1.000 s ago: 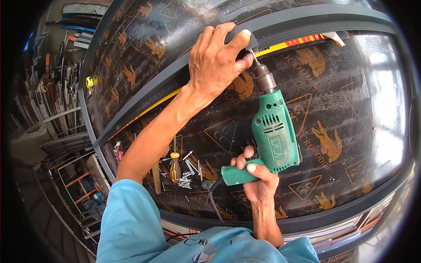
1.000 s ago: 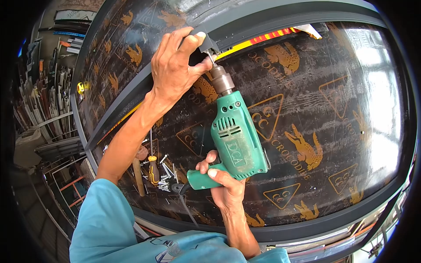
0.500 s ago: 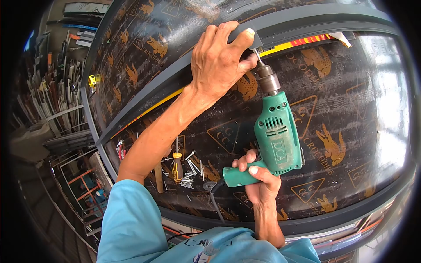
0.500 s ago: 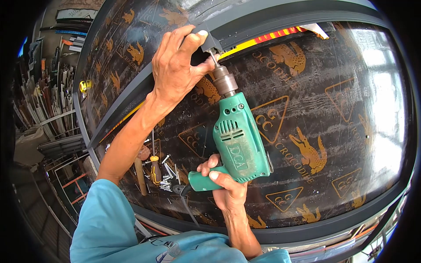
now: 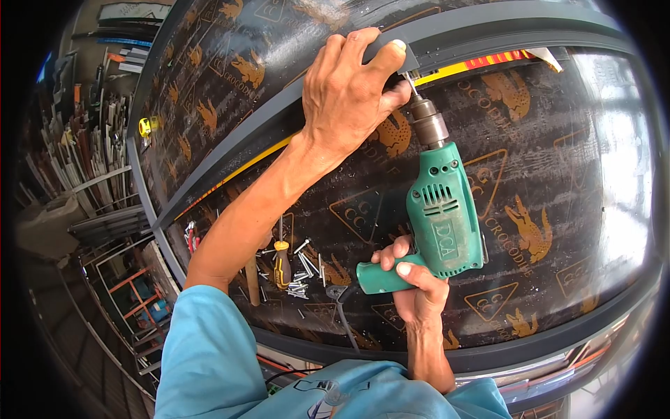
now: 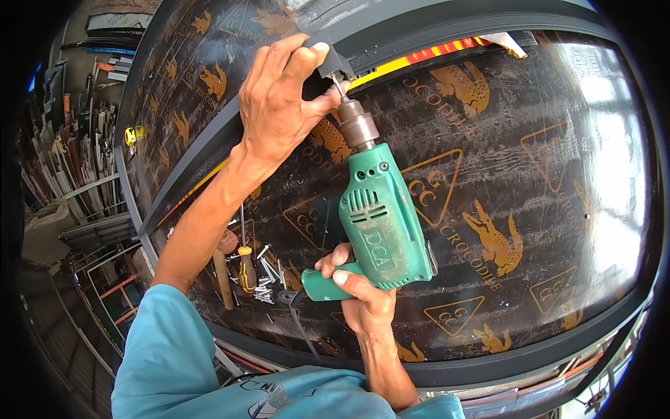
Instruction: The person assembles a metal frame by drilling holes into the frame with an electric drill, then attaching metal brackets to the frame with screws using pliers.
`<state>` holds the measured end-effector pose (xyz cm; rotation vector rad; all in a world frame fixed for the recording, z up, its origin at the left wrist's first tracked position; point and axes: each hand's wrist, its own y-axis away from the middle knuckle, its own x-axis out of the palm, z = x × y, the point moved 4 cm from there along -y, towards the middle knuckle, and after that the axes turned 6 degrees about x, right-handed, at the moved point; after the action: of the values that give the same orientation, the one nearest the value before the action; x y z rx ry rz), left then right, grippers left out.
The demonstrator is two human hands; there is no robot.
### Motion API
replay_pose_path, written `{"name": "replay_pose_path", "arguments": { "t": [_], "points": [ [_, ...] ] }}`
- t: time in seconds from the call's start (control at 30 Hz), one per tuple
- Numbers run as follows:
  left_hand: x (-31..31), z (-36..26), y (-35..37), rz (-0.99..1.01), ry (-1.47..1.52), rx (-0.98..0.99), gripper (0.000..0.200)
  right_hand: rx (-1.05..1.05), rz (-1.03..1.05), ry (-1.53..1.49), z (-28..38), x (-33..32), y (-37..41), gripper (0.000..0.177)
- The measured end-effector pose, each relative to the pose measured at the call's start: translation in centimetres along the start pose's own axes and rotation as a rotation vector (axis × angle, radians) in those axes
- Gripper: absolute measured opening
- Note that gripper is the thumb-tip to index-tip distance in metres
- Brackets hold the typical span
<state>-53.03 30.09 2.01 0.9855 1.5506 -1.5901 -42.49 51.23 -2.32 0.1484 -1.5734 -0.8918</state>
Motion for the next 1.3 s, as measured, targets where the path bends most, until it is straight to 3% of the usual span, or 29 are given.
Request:
{"name": "replay_pose_path", "arguments": {
  "t": [0.33, 0.6, 1.3],
  "points": [
    [-0.1, -0.1, 0.0, 0.011, -0.012, -0.003, 0.055, -0.028, -0.033, 0.054, 0.2, 0.5, 0.0, 0.054],
    [-0.1, 0.0, 0.0, 0.022, -0.005, -0.006, 0.055, -0.022, -0.061, 0.057, 0.6, 1.0, 0.2, 0.061],
    [-0.2, 0.1, -0.1, -0.007, 0.029, 0.022, 0.051, -0.073, -0.066, 0.096, 1.3, 1.9, 0.0, 0.060]
  ]
}}
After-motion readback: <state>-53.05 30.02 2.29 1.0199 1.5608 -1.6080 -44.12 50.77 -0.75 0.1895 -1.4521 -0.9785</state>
